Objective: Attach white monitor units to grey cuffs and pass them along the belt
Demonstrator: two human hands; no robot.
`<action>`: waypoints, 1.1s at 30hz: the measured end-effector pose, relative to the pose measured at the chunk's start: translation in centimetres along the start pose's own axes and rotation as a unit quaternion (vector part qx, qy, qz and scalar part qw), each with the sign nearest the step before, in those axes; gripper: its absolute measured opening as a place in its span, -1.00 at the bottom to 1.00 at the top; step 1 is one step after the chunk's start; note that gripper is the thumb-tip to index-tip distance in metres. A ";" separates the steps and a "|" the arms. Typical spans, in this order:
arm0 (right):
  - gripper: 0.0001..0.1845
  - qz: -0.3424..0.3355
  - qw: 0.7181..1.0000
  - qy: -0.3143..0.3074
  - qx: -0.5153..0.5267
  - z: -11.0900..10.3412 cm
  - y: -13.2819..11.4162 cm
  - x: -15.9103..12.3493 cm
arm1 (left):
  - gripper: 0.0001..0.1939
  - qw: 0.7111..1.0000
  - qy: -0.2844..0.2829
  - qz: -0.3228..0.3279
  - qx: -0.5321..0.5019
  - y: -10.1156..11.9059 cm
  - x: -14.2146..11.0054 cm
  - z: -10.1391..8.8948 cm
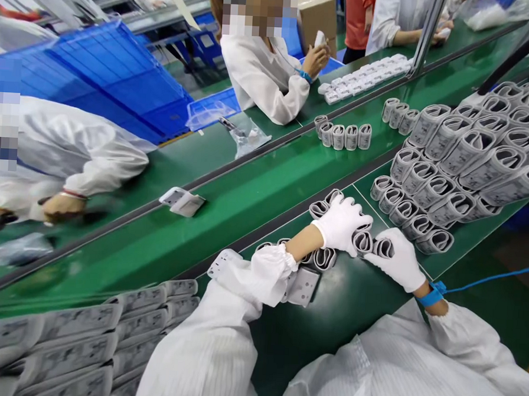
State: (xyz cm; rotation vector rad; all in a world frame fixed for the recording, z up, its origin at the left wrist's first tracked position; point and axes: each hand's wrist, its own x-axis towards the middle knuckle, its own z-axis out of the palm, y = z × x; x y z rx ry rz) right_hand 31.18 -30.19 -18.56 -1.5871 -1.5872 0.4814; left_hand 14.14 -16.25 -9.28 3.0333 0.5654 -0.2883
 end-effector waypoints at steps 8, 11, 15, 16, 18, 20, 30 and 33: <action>-0.77 0.017 0.987 0.146 -0.068 1.1 -0.4 -2.7 | -0.19 0.995 0.071 -0.064 -0.020 -0.9 -1.8 1.6; -0.69 0.040 0.990 0.113 -0.074 0.1 0.3 -2.6 | -0.20 0.994 0.061 -0.086 -0.024 -1.4 -1.8 1.9; -0.34 0.027 0.991 0.043 -0.124 -0.2 0.8 -1.6 | -0.04 0.993 0.038 -0.108 -0.015 -1.8 -1.6 1.9; -0.33 0.015 0.988 0.041 -0.147 -0.2 0.6 -1.3 | 0.03 0.992 0.037 -0.123 -0.013 -1.7 -1.7 1.8; -0.43 -0.009 0.978 0.060 -0.200 -0.3 -0.3 -0.7 | 0.16 0.987 0.031 -0.155 -0.016 -1.5 -2.0 1.8; -0.55 -0.029 0.968 0.092 -0.233 -0.5 -1.9 -0.2 | 0.17 0.983 0.021 -0.181 -0.025 -1.3 -2.4 1.8; -0.34 0.115 0.981 0.035 0.149 6.4 -5.7 3.3 | -0.13 0.985 -0.018 -0.168 -0.026 -3.1 -3.2 1.6; -0.42 0.133 0.965 0.024 0.225 7.7 -3.9 4.1 | -0.21 0.991 -0.046 -0.126 -0.024 -5.0 -4.2 1.5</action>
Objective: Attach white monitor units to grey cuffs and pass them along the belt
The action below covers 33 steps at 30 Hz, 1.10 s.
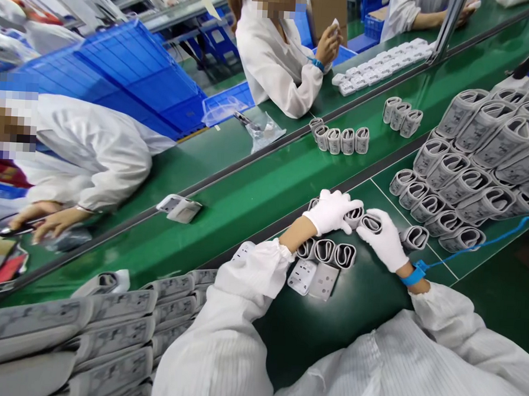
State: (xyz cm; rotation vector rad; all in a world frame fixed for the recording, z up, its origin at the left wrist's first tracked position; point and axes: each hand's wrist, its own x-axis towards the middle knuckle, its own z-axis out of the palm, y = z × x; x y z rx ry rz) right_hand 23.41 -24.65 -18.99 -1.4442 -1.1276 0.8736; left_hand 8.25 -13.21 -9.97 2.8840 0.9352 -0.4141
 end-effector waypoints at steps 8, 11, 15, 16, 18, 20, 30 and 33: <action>-0.46 -0.023 0.995 -0.059 0.071 -1.3 0.7 1.3 | -0.36 0.997 0.007 0.051 -0.051 -2.5 -1.2 0.0; -0.44 -0.024 0.995 -0.068 0.076 -1.3 0.6 1.6 | -0.37 0.995 0.022 0.065 -0.076 -3.0 -1.3 0.2; -0.41 -0.025 0.993 -0.086 0.077 -1.5 0.8 1.4 | -0.36 0.991 0.030 0.073 -0.103 -3.8 -1.7 0.7; -0.40 -0.022 0.992 -0.093 0.079 -1.5 0.9 1.3 | -0.36 0.990 0.033 0.074 -0.112 -4.0 -1.8 0.8; -0.35 -0.017 0.991 -0.106 0.082 -1.5 1.0 1.1 | -0.35 0.989 0.046 0.065 -0.125 -4.3 -2.0 1.1; -0.32 -0.026 0.991 -0.107 0.073 -1.5 1.1 1.1 | -0.33 0.989 0.060 0.053 -0.124 -4.3 -2.1 1.2; -0.31 -0.096 0.990 -0.048 -0.091 -1.5 -0.1 0.1 | -0.22 0.998 0.055 0.032 -0.028 -2.5 -2.0 1.9; -0.17 -0.057 0.985 -0.037 -0.160 -1.0 -0.5 -0.2 | -0.26 0.997 0.061 0.035 -0.014 -2.6 -2.1 2.0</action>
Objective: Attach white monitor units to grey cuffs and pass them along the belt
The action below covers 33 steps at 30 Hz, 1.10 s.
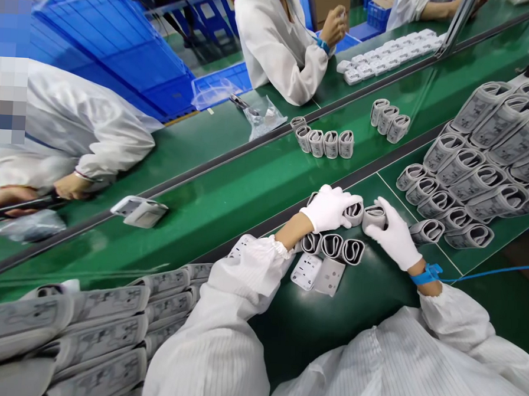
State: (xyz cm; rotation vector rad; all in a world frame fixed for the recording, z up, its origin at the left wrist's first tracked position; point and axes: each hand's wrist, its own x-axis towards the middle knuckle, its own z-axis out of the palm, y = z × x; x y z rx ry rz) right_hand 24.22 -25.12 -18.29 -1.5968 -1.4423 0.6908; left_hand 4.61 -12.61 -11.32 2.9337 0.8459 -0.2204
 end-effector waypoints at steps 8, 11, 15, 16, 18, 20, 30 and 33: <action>-0.43 0.039 0.997 0.055 -0.034 -0.3 -0.5 -1.4 | -0.41 1.000 0.007 0.024 -0.007 -0.3 -0.1 -0.1; -0.46 0.049 0.999 0.023 0.002 -1.8 -0.2 -1.8 | -0.42 1.000 0.010 0.017 -0.013 -1.0 -0.3 0.0; -0.48 0.029 0.998 -0.050 0.019 -2.6 0.0 -1.7 | -0.35 0.999 0.015 -0.007 -0.032 -1.4 -0.1 -0.1; -0.43 0.015 0.997 -0.074 0.020 -2.4 0.0 -1.5 | -0.33 0.999 0.014 -0.006 -0.033 -1.2 -0.1 -0.2; -0.32 -0.010 0.993 -0.112 0.026 -1.8 0.0 -1.1 | -0.31 1.000 0.009 -0.001 -0.027 -0.7 0.0 -0.4; -0.27 -0.021 0.991 -0.126 0.030 -1.1 0.0 -0.6 | -0.31 1.000 0.004 0.000 -0.018 -0.2 -0.1 -0.5; -0.06 -0.076 0.973 -0.216 -0.004 -1.7 -0.7 3.3 | -0.15 0.999 0.001 -0.006 -0.038 1.2 0.1 -1.0; -0.05 -0.051 0.986 -0.138 -0.075 -2.7 -0.9 3.4 | 0.32 0.987 0.072 -0.092 -0.112 -0.5 -2.1 -3.2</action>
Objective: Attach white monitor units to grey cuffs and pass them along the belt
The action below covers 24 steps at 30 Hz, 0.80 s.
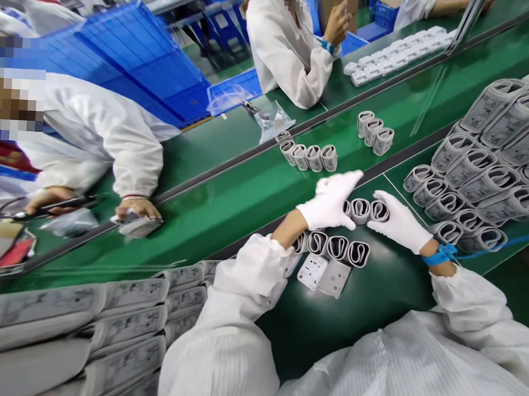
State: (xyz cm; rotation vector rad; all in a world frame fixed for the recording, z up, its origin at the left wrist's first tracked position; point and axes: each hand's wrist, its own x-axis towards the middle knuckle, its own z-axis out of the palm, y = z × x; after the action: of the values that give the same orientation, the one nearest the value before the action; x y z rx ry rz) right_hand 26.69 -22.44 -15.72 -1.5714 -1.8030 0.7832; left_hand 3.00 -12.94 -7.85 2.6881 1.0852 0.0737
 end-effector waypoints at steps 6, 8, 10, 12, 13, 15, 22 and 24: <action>-0.11 -0.105 0.962 0.064 -0.246 -0.6 -4.6 1.5 | 0.03 0.944 -0.018 -0.304 -0.125 -2.1 -4.6 -1.0; -0.22 -0.155 0.947 0.003 -0.282 0.8 -6.8 3.5 | -0.16 0.940 -0.070 -0.302 -0.142 -1.4 -4.7 0.4; -0.25 -0.171 0.937 -0.069 -0.296 2.6 -8.4 5.6 | -0.33 0.945 -0.058 -0.287 -0.145 -0.8 -4.5 1.6; -0.29 -0.158 0.934 -0.099 -0.304 4.1 -9.0 7.0 | -0.46 0.952 -0.029 -0.268 -0.145 -0.8 -4.4 2.1; -0.33 -0.149 0.935 -0.097 -0.307 4.5 -8.9 7.4 | -0.53 0.956 -0.016 -0.252 -0.148 -1.0 -4.5 2.0; -0.42 -0.139 0.936 -0.086 -0.312 4.6 -8.2 7.6 | -0.62 0.964 0.001 -0.212 -0.161 -2.1 -5.2 1.5; -0.45 -0.135 0.929 -0.082 -0.334 1.2 -4.5 6.6 | -0.46 0.961 0.020 -0.172 -0.217 -7.5 -8.4 -0.4; -0.42 -0.147 0.926 -0.080 -0.340 1.0 -4.2 6.5 | -0.37 0.958 0.021 -0.177 -0.226 -8.1 -8.3 -0.2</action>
State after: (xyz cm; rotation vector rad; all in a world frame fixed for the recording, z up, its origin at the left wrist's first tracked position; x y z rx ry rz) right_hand 22.57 -16.53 -12.67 -1.5949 -2.5352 0.1353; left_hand -8.53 -12.98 -9.22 2.0710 1.3542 0.2794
